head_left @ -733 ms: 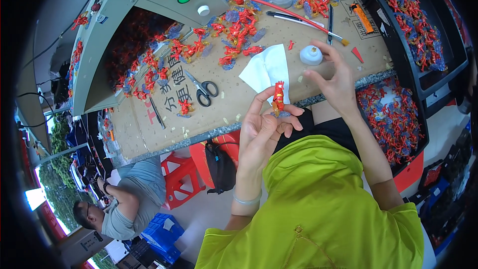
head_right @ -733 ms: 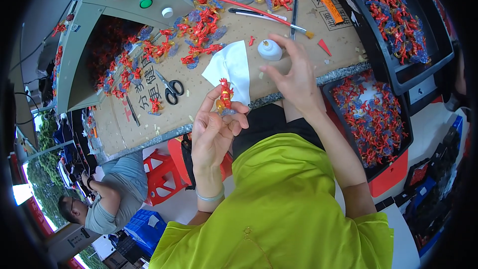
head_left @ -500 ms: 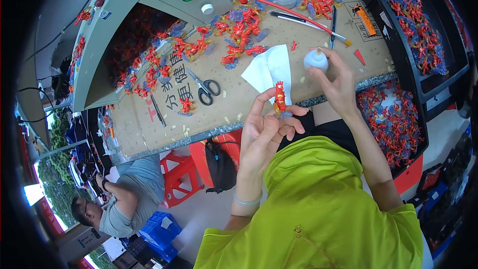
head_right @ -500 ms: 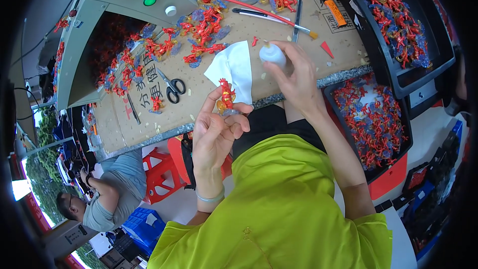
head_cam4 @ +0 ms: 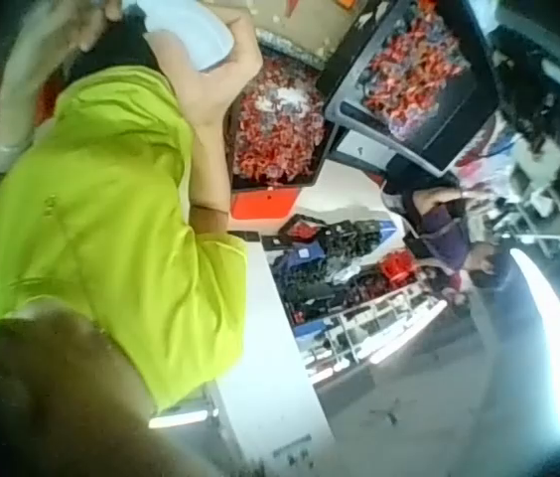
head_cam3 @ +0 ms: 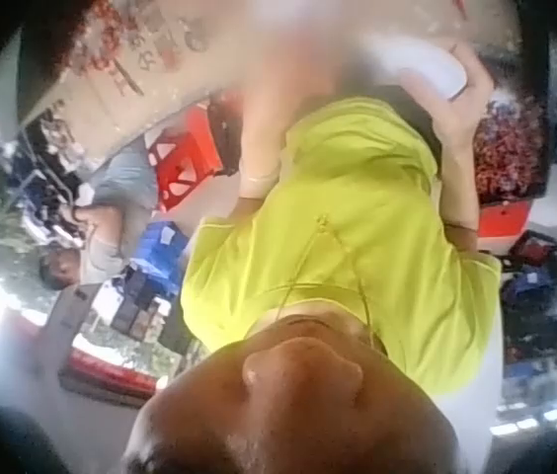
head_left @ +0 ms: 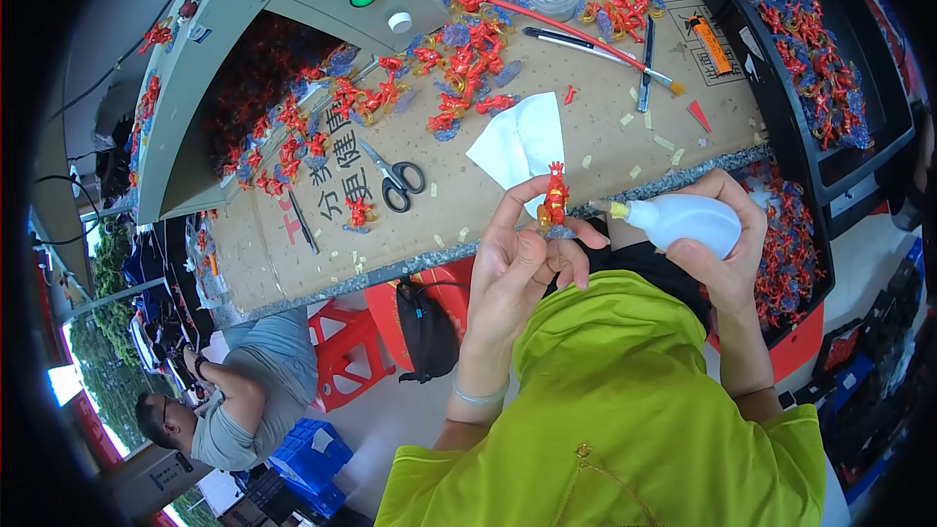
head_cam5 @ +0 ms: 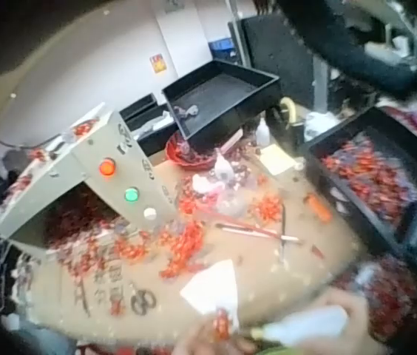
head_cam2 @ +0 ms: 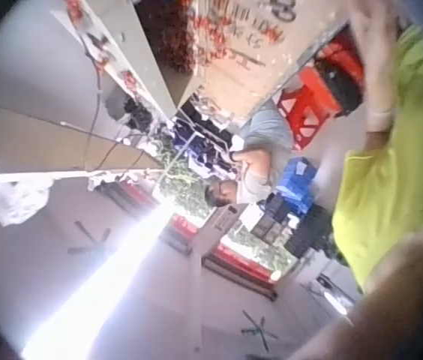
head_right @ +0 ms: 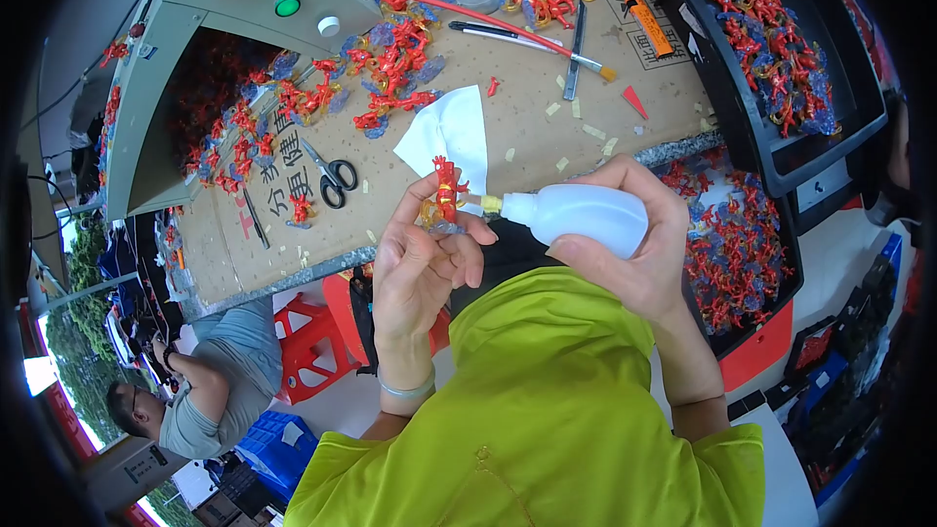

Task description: The person assembles small plastic figurines by hand, applying glue from a bottle and paint with a brush to individual plastic parts.

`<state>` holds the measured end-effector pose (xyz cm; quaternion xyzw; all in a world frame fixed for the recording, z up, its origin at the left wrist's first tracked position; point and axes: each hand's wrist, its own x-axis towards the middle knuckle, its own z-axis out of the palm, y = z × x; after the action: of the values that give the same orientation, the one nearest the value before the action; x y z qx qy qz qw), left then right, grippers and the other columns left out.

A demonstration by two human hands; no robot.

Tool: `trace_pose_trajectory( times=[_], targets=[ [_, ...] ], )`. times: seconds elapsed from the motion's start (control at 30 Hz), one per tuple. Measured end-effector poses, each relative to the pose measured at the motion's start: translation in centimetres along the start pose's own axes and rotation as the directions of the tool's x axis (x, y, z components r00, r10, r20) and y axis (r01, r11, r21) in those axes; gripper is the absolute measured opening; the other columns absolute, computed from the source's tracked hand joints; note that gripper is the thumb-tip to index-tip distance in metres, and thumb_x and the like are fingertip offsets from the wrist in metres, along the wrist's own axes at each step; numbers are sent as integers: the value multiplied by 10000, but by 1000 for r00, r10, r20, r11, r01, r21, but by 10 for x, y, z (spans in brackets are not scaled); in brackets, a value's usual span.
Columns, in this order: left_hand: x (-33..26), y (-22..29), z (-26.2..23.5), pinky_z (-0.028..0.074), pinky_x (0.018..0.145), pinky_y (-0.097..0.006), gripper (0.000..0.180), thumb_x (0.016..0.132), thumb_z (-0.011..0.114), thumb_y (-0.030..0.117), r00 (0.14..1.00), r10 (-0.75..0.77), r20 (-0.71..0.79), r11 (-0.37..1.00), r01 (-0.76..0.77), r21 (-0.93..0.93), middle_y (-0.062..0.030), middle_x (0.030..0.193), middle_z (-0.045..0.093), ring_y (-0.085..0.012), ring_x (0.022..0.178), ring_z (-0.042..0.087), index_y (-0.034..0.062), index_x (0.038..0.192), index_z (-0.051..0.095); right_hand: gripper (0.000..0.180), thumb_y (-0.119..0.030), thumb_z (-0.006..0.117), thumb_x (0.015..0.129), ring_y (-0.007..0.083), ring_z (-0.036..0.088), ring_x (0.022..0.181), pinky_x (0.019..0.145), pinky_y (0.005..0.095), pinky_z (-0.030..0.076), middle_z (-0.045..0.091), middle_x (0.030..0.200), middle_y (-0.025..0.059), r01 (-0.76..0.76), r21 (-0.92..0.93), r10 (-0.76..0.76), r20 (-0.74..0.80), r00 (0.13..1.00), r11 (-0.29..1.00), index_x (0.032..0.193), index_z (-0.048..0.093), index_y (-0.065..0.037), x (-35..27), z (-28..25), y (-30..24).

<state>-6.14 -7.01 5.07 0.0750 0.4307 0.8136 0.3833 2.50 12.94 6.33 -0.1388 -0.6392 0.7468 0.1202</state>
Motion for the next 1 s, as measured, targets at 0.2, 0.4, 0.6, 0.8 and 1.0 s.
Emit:
trace_pose_trajectory(
  times=[0.2, 0.4, 0.6, 0.8, 1.0],
  targets=[
    [1, 0, 2, 423, 591, -243, 620, 927, 532, 393, 1000, 3, 4, 1000, -3, 5, -263, 990, 604, -195, 665, 601, 18, 1356, 288, 317, -121, 738, 677, 113, 629, 742, 676, 230, 488, 664, 836, 88, 9, 125, -1, -71, 997, 992, 916, 603, 37, 1, 0, 5],
    [2, 0, 3, 411, 587, -240, 584, 940, 514, 378, 1000, 3, 16, 1000, -3, 9, -249, 993, 607, -182, 659, 594, 32, 1358, 298, 325, -104, 720, 692, 125, 637, 747, 691, 243, 498, 669, 839, 101, 65, 62, -56, -138, 989, 996, 958, 621, 54, -1, 3, 5],
    [2, 0, 2, 400, 582, -234, 570, 944, 509, 372, 1000, 5, 14, 1000, -6, 24, -239, 992, 608, -175, 657, 590, 36, 1357, 304, 306, -60, 718, 697, 143, 654, 780, 707, 249, 507, 679, 868, 118, 171, -202, -194, -99, 976, 964, 962, 620, 61, -4, 8, -3],
    [2, 1, 3, 400, 586, -232, 584, 937, 522, 380, 1000, -5, 5, 999, 4, 35, -231, 989, 607, -173, 657, 589, 33, 1354, 306, 351, -37, 753, 671, 150, 667, 797, 693, 243, 511, 680, 871, 123, 253, -285, -268, -13, 963, 924, 985, 626, 56, -4, 10, -4],
    [2, 2, 4, 401, 588, -235, 603, 927, 538, 389, 1000, -11, -2, 999, 11, 52, -225, 990, 607, -176, 658, 587, 28, 1353, 308, 365, -51, 771, 666, 161, 674, 796, 690, 246, 512, 681, 888, 120, 269, -318, -285, -3, 959, 909, 989, 635, 52, -3, 11, -3]
  ],
)
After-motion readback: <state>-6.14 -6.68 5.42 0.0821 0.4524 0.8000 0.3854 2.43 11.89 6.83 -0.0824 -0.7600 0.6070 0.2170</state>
